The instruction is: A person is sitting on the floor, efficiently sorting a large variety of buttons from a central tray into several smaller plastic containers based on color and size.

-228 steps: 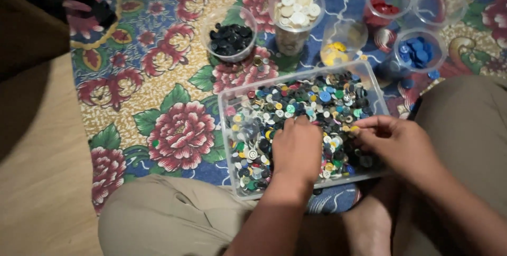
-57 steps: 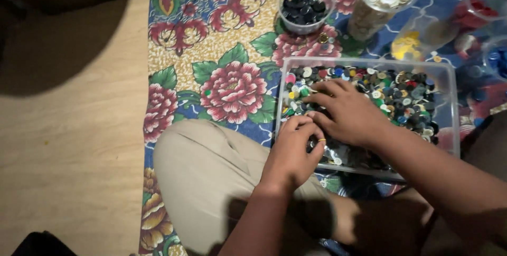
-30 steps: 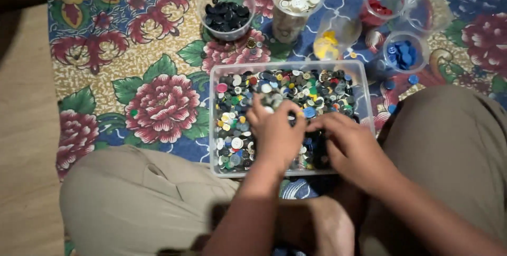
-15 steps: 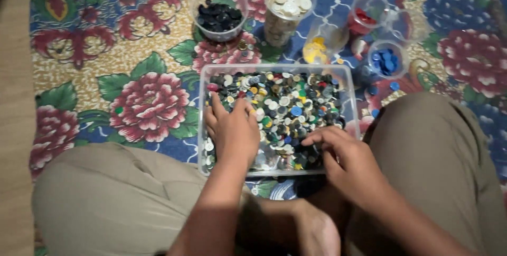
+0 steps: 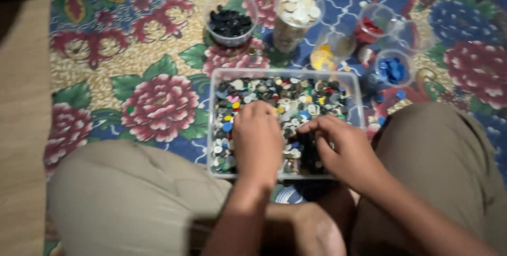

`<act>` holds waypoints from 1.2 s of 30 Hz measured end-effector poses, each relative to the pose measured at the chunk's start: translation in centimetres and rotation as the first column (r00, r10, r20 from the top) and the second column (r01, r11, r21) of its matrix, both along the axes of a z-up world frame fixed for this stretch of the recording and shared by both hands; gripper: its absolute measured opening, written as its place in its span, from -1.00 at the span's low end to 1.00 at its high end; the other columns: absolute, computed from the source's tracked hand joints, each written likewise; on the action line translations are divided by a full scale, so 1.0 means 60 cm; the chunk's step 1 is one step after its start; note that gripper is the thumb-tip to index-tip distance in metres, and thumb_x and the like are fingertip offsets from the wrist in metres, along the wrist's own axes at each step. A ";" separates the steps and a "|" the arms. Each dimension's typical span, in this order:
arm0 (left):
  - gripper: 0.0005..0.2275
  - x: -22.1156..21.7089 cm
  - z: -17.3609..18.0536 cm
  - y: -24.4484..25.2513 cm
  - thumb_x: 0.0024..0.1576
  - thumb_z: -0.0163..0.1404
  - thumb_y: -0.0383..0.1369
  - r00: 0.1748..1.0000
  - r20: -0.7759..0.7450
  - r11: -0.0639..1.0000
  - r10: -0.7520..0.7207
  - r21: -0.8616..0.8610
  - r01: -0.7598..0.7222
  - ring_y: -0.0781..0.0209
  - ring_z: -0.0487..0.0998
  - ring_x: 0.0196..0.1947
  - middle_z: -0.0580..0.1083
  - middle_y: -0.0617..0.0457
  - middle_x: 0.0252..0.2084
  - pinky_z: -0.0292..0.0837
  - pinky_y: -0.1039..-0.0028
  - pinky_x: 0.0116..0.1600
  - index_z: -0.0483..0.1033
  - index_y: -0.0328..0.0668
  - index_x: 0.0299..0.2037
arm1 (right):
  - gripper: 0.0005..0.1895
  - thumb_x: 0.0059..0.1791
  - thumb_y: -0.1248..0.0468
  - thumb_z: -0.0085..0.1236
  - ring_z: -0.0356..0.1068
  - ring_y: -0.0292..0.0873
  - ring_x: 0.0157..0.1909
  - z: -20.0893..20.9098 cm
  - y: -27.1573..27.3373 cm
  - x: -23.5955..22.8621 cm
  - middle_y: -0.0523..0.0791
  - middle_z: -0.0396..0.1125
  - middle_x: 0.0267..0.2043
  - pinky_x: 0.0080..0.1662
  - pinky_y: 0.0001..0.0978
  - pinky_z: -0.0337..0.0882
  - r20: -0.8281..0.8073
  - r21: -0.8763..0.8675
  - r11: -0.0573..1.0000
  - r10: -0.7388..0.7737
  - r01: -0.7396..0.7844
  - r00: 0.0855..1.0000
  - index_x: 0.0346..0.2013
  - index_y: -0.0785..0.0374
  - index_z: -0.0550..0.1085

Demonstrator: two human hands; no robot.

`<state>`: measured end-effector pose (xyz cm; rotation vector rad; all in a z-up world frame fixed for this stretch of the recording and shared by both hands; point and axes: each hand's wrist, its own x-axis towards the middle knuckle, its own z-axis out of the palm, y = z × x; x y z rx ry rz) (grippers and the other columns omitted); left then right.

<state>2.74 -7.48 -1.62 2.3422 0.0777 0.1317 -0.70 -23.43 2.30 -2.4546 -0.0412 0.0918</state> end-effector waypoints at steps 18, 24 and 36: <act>-0.92 0.010 0.012 0.180 0.11 0.14 -0.21 0.915 -0.258 0.923 0.311 -0.145 -0.355 0.02 0.64 -0.09 0.60 0.19 -0.34 0.55 0.20 0.02 0.67 0.13 -0.30 | -0.80 -0.06 0.21 0.19 0.54 0.05 -0.08 -0.120 0.182 0.180 -0.21 0.45 -0.07 -0.12 -0.10 0.58 0.018 -0.345 0.796 0.535 -0.497 0.844 -0.15 0.00 0.62; -0.93 0.021 -0.014 0.178 0.09 0.17 -0.19 0.905 -0.331 0.924 0.266 -0.180 -0.337 0.10 0.65 -0.07 0.55 0.28 -0.31 0.55 0.26 0.02 0.69 0.27 -0.27 | -0.83 -0.07 0.17 0.24 0.55 0.10 -0.13 -0.125 0.178 0.192 -0.20 0.47 -0.12 -0.14 -0.05 0.58 -0.052 -0.391 0.808 0.458 -0.440 0.887 -0.20 -0.04 0.64; -0.90 -0.001 -0.001 0.186 0.03 0.17 -0.36 0.986 -0.126 0.919 0.113 -0.365 -0.152 0.17 0.54 -0.47 0.53 0.09 -0.37 0.50 0.40 -0.31 0.70 -0.05 -0.28 | -0.67 0.07 0.36 0.05 0.38 -0.20 -0.02 -0.037 0.125 0.131 -0.05 0.44 0.08 0.07 -0.46 0.35 -0.573 0.492 0.691 -0.200 0.529 0.794 0.12 0.42 0.48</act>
